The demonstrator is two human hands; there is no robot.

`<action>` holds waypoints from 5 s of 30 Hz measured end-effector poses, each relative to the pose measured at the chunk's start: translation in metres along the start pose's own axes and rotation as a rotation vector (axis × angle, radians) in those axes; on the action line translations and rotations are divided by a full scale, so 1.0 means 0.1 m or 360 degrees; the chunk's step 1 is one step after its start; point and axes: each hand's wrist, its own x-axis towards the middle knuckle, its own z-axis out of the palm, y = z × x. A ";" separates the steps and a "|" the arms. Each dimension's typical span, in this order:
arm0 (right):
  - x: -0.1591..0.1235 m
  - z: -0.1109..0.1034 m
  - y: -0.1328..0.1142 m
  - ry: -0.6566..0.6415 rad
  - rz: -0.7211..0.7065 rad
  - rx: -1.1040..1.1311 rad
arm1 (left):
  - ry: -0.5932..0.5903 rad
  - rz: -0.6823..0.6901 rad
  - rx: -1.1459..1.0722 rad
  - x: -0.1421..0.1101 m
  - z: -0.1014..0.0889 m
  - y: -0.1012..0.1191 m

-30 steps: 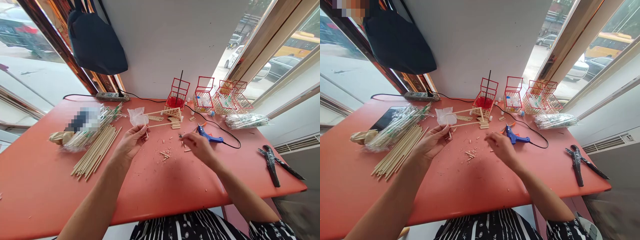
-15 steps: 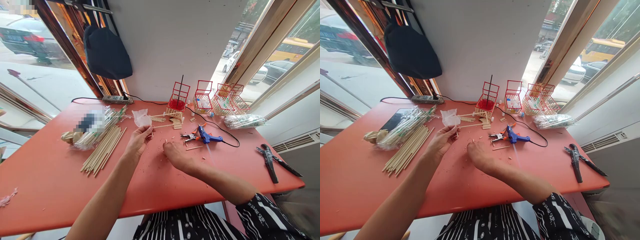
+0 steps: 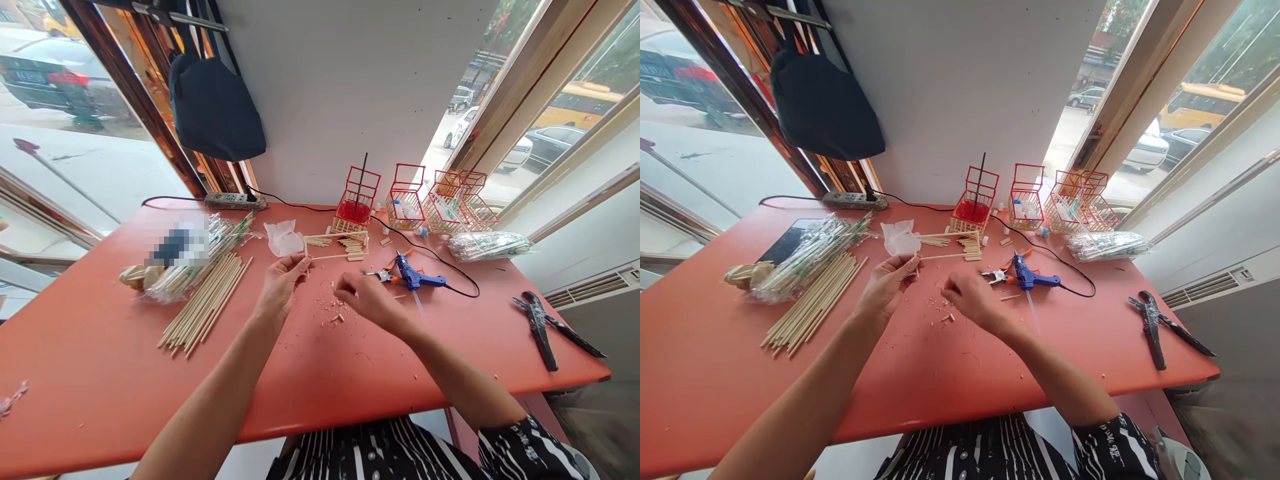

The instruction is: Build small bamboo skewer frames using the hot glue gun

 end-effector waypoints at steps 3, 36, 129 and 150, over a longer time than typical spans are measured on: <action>0.06 -0.18 0.09 0.0455 -0.0065 0.0598 | 0.0012 0.0102 0.0110 -0.06 0.06 -0.02; 0.34 -0.12 0.15 0.0679 0.0064 0.0577 | 0.0020 0.0196 0.0314 -0.27 0.19 -0.19; -0.46 -0.43 0.59 0.0356 0.0372 0.0439 | -0.0109 -0.0181 0.0013 -0.19 0.19 -0.15; -0.42 -0.30 0.76 0.0365 0.0506 0.1265 | -0.0352 -0.0298 0.0077 -0.25 0.21 -0.17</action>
